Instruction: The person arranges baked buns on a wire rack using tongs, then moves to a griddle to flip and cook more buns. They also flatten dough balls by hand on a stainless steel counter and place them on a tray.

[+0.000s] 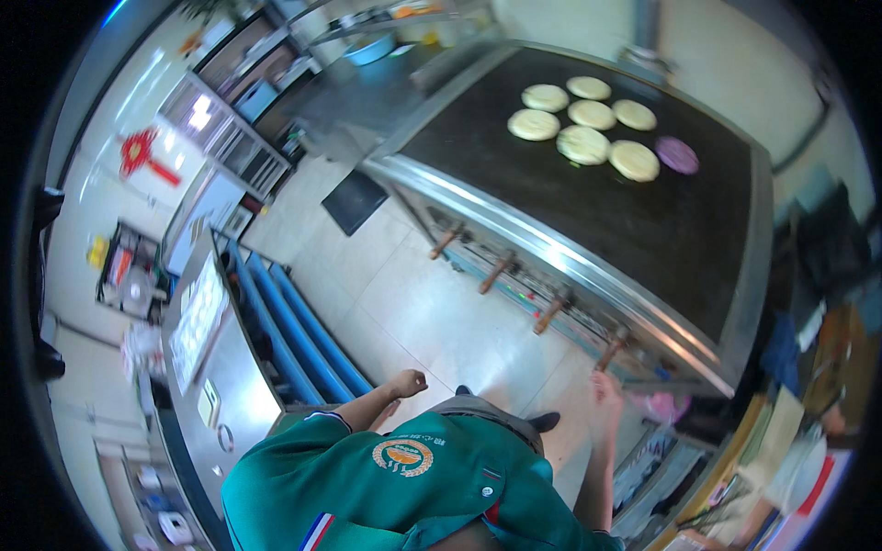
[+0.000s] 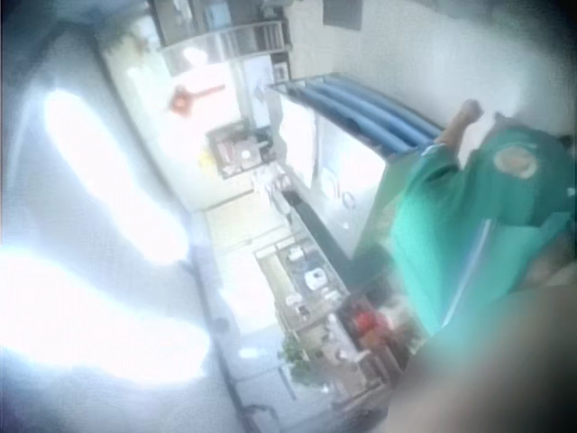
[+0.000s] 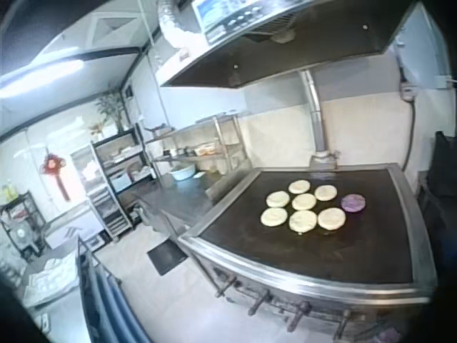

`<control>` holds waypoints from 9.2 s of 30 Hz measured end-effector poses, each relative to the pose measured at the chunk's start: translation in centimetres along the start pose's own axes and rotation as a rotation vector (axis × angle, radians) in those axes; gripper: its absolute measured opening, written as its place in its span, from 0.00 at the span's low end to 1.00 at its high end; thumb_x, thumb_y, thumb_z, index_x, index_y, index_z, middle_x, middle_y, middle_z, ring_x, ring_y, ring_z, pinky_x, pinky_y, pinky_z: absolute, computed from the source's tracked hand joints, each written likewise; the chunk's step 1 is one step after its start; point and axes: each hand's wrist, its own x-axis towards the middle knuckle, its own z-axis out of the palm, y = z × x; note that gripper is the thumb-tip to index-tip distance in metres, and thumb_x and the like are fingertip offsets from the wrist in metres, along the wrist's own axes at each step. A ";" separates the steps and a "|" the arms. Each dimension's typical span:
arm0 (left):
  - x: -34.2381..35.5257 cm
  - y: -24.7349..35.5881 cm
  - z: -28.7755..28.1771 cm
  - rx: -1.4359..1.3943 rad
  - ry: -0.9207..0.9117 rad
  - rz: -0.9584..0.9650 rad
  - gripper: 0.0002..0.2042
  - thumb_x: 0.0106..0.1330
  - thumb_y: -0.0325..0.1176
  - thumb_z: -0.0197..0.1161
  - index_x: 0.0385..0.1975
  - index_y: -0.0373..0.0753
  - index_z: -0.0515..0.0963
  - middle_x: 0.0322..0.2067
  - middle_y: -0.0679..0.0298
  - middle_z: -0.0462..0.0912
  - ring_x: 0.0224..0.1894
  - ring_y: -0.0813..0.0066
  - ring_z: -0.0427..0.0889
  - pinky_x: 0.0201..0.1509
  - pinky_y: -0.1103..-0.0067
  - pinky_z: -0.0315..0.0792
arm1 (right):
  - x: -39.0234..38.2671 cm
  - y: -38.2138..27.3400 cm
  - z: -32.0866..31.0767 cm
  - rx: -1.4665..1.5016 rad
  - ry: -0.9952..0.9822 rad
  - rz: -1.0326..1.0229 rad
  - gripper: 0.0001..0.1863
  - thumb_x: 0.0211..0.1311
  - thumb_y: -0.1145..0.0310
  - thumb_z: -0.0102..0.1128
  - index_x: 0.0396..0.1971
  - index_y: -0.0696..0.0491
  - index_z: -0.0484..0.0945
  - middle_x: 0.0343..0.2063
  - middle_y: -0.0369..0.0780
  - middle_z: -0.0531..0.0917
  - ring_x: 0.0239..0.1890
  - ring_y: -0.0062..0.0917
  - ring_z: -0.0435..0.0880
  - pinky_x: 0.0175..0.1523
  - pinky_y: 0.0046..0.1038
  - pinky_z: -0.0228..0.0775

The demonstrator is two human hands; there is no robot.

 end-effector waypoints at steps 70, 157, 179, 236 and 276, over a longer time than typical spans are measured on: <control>-54.3 -11.5 -34.7 -1.176 1.642 1.200 0.08 0.66 0.26 0.59 0.34 0.25 0.75 0.27 0.54 0.76 0.19 0.67 0.71 0.21 0.77 0.66 | -18.3 -40.3 73.5 -0.466 -2.038 -1.449 0.17 0.58 0.68 0.63 0.48 0.56 0.77 0.42 0.47 0.81 0.44 0.45 0.80 0.47 0.37 0.74; 82.2 -174.7 -200.4 -1.168 0.617 0.598 0.14 0.73 0.31 0.54 0.54 0.33 0.72 0.45 0.60 0.81 0.44 0.77 0.79 0.52 0.79 0.73 | 136.3 -162.5 257.4 0.550 -0.334 -0.390 0.45 0.53 0.48 0.72 0.60 0.66 0.64 0.43 0.46 0.78 0.39 0.28 0.81 0.34 0.28 0.80; 92.7 -157.5 -227.1 -1.643 0.760 1.267 0.43 0.59 0.60 0.63 0.69 0.45 0.57 0.69 0.57 0.57 0.70 0.52 0.57 0.74 0.55 0.52 | 131.0 -153.8 243.6 0.848 -0.035 -0.120 0.48 0.39 0.63 0.76 0.61 0.60 0.59 0.50 0.46 0.74 0.47 0.34 0.77 0.25 0.31 0.76; 17.3 -122.7 -102.6 1.096 -1.998 0.348 0.44 0.62 0.75 0.38 0.68 0.44 0.60 0.64 0.56 0.67 0.65 0.59 0.67 0.64 0.59 0.64 | 21.9 -100.8 209.1 0.283 3.534 0.324 0.34 0.58 0.73 0.64 0.63 0.55 0.58 0.47 0.41 0.78 0.40 0.23 0.78 0.38 0.23 0.68; -8.7 -127.3 -95.0 0.420 -2.149 1.858 0.19 0.67 0.37 0.60 0.51 0.30 0.71 0.52 0.47 0.72 0.55 0.51 0.72 0.60 0.70 0.66 | -18.8 -112.9 209.9 -0.219 2.957 0.644 0.18 0.60 0.75 0.62 0.48 0.57 0.68 0.32 0.41 0.85 0.29 0.17 0.81 0.28 0.18 0.67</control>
